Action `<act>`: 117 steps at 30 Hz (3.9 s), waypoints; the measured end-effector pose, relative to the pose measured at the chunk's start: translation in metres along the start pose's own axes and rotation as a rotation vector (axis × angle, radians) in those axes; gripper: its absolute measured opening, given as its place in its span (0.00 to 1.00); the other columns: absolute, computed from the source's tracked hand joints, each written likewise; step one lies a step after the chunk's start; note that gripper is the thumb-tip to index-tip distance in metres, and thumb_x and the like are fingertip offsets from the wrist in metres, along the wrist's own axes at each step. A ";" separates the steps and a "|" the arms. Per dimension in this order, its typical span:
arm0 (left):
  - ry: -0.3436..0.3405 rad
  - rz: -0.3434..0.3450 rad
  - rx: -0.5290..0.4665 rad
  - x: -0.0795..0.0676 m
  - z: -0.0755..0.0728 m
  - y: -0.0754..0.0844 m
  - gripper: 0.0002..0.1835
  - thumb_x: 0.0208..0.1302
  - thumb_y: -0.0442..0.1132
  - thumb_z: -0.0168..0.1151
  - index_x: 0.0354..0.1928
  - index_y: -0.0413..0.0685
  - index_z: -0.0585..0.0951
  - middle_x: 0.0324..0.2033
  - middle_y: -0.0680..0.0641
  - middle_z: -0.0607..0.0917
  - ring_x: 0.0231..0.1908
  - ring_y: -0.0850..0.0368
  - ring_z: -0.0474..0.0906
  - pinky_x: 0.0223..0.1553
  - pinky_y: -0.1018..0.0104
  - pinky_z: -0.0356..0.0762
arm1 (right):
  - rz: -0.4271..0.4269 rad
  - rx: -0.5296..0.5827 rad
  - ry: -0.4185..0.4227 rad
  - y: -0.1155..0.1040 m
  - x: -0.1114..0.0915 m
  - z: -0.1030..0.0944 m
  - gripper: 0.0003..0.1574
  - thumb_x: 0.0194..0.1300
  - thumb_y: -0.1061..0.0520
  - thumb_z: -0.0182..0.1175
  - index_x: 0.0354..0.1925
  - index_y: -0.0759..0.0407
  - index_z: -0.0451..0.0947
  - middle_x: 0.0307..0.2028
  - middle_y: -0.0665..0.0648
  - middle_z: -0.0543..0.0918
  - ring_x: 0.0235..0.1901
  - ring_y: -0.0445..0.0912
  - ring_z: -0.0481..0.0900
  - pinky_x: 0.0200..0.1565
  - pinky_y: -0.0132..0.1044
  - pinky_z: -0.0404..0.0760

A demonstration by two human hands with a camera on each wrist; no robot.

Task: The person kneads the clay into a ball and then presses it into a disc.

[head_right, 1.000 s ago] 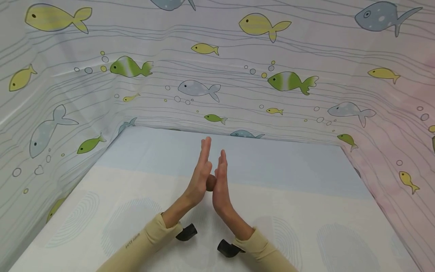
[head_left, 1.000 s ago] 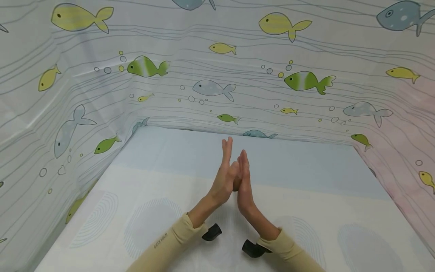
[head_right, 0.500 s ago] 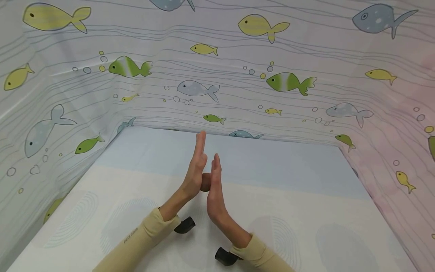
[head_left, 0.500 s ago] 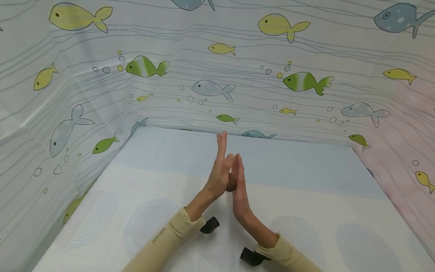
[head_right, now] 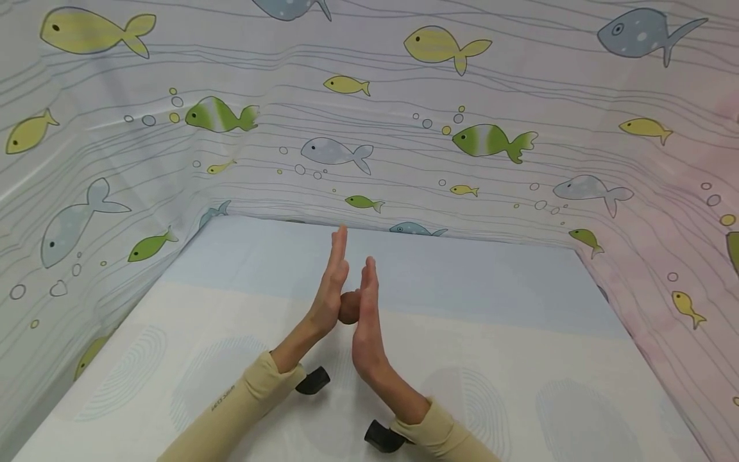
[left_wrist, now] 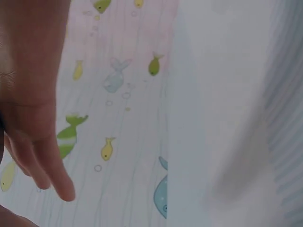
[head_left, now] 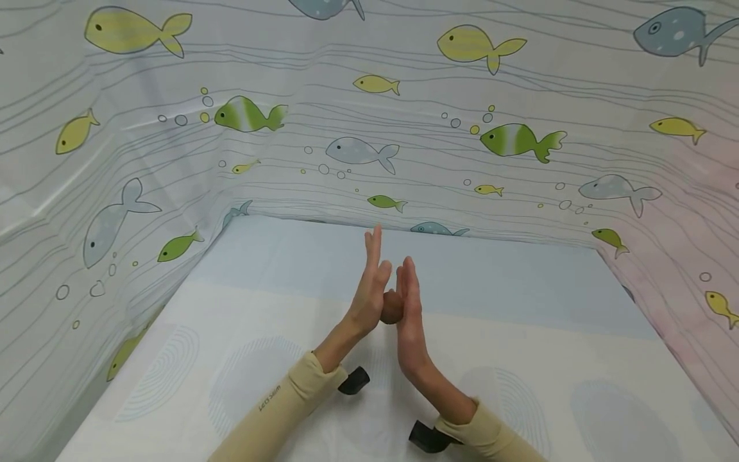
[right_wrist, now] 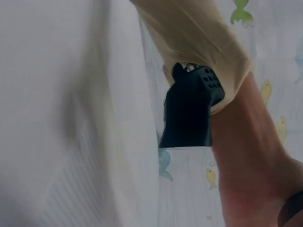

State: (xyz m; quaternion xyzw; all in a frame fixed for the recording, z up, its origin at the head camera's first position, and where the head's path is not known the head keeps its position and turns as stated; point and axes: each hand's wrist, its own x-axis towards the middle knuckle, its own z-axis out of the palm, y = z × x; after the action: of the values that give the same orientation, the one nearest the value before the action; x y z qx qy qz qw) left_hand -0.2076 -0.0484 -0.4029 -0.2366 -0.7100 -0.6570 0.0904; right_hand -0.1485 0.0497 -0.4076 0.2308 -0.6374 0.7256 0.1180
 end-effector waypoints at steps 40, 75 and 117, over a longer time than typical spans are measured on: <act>-0.027 0.018 0.004 -0.014 0.016 0.007 0.39 0.74 0.63 0.29 0.79 0.56 0.37 0.77 0.55 0.30 0.76 0.59 0.25 0.72 0.38 0.30 | 0.121 -0.035 0.070 0.024 0.011 -0.011 0.42 0.78 0.36 0.21 0.79 0.54 0.31 0.79 0.55 0.34 0.78 0.52 0.33 0.72 0.60 0.34; -0.040 -0.107 -0.073 -0.015 0.010 -0.020 0.35 0.74 0.60 0.25 0.79 0.63 0.36 0.76 0.61 0.30 0.75 0.63 0.23 0.71 0.37 0.27 | -0.040 -0.092 0.093 0.008 0.005 -0.009 0.41 0.79 0.39 0.22 0.79 0.55 0.26 0.79 0.51 0.29 0.77 0.47 0.27 0.73 0.60 0.35; -0.051 0.015 -0.048 -0.014 0.021 0.015 0.39 0.74 0.65 0.27 0.79 0.58 0.37 0.77 0.58 0.32 0.76 0.62 0.25 0.72 0.41 0.28 | 0.036 -0.085 0.133 0.021 0.014 -0.016 0.42 0.78 0.36 0.22 0.79 0.52 0.29 0.79 0.50 0.31 0.78 0.47 0.30 0.73 0.59 0.35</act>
State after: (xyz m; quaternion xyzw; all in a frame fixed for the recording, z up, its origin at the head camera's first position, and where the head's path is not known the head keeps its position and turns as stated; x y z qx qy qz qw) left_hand -0.1846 -0.0302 -0.3989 -0.2607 -0.6944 -0.6669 0.0713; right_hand -0.1731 0.0608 -0.4201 0.1651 -0.6625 0.7137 0.1567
